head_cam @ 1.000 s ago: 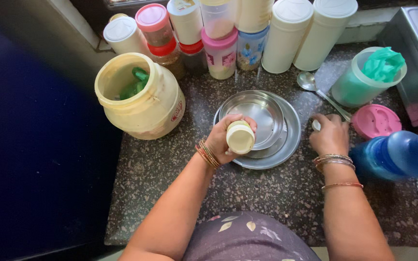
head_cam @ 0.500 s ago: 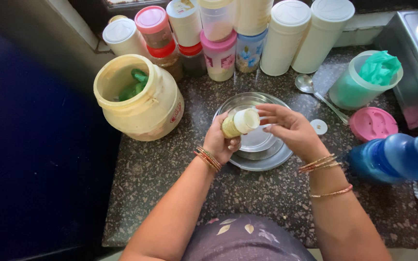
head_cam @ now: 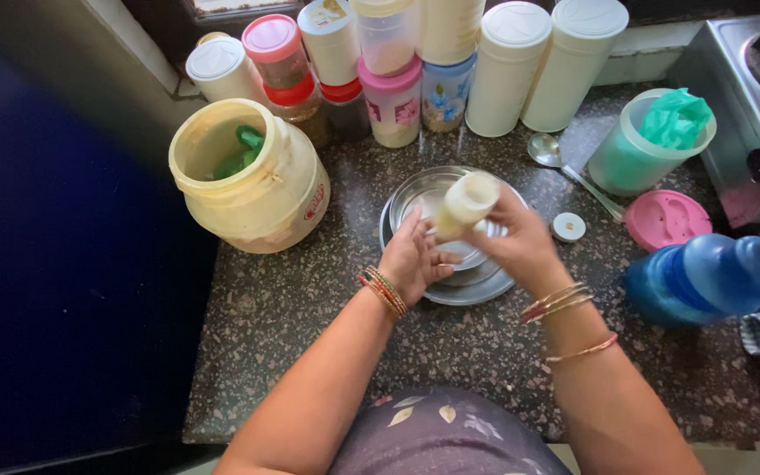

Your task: The person pours grains from a white plastic container onto a metal plate, picks out debris from the grains by hand, pours the cleaned grains back into the container, and closes the lid. They then arrange the containers on the counter, open and close a small bottle, and handle a green cloth from a jar.

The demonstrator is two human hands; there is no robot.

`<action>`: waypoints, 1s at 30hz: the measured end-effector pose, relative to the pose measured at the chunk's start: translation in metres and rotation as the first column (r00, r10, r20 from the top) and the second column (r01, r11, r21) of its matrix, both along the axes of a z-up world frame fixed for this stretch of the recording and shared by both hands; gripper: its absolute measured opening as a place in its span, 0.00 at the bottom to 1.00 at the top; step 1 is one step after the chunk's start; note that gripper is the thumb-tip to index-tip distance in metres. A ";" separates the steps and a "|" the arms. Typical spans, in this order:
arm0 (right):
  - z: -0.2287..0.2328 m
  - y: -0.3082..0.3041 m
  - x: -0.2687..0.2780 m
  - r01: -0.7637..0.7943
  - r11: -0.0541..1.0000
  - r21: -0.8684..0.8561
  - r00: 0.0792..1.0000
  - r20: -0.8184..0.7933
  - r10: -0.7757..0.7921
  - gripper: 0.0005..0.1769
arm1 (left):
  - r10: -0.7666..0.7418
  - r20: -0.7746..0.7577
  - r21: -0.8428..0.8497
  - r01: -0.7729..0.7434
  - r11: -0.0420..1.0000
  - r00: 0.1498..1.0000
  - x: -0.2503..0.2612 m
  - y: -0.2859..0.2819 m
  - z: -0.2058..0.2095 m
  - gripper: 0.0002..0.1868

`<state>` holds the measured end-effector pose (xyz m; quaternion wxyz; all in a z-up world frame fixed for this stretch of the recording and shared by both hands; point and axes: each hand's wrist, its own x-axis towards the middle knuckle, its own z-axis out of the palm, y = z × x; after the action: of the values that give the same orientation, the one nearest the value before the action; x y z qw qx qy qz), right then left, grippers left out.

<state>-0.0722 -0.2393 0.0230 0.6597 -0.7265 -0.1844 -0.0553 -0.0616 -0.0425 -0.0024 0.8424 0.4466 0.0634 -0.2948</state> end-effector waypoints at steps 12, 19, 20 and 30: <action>-0.044 -0.080 0.031 0.724 0.572 -0.386 0.683 0.281 -0.675 0.30 | 0.247 0.096 0.116 -0.258 0.959 0.964 0.006 0.015 0.012 0.49; -0.055 -0.084 0.035 0.665 0.702 -0.256 0.744 0.140 -0.653 0.31 | 0.252 0.067 0.142 -0.259 0.955 0.965 0.004 0.014 0.007 0.48; -0.055 -0.085 0.035 0.639 0.737 -0.221 0.768 0.133 -0.626 0.31 | 0.250 0.071 0.152 -0.259 0.954 0.966 0.004 0.014 0.007 0.48; -0.029 -0.085 0.026 0.257 0.966 -0.010 0.966 -0.021 -0.257 0.29 | 0.219 0.124 0.170 -0.238 0.956 0.968 0.002 0.007 0.014 0.36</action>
<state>-0.0457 -0.3241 -0.0055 0.6465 -0.7471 -0.0813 -0.1316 -0.0597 -0.0355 0.0115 0.8282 0.5267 0.0978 -0.1647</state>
